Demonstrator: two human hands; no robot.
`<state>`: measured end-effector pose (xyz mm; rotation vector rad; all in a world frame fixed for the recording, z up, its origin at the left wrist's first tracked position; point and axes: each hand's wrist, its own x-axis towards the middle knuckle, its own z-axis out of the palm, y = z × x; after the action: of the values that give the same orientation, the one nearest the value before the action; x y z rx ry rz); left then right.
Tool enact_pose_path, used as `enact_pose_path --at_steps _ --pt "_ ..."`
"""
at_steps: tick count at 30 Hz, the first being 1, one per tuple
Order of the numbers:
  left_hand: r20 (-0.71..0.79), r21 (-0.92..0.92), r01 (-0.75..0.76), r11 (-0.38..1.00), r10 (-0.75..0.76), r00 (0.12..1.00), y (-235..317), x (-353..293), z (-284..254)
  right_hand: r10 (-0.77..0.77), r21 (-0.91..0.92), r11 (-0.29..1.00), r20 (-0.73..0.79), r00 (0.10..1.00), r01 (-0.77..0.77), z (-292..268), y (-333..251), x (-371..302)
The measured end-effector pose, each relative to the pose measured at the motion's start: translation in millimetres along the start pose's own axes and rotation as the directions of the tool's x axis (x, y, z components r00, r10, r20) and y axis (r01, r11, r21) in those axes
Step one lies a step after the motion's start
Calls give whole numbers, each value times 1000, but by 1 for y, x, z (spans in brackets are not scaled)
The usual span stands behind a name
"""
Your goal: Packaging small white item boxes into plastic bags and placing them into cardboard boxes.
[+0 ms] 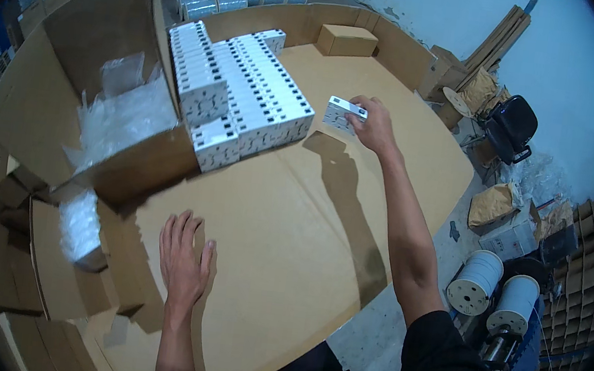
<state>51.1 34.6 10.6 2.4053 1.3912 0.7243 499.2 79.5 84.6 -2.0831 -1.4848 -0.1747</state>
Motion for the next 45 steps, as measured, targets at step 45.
enact_pose_path --at_steps 45 --pt "-204 -572 234 786 -412 888 -55 4 -14 -301 786 614 317 899 -71 122 -246 -158"
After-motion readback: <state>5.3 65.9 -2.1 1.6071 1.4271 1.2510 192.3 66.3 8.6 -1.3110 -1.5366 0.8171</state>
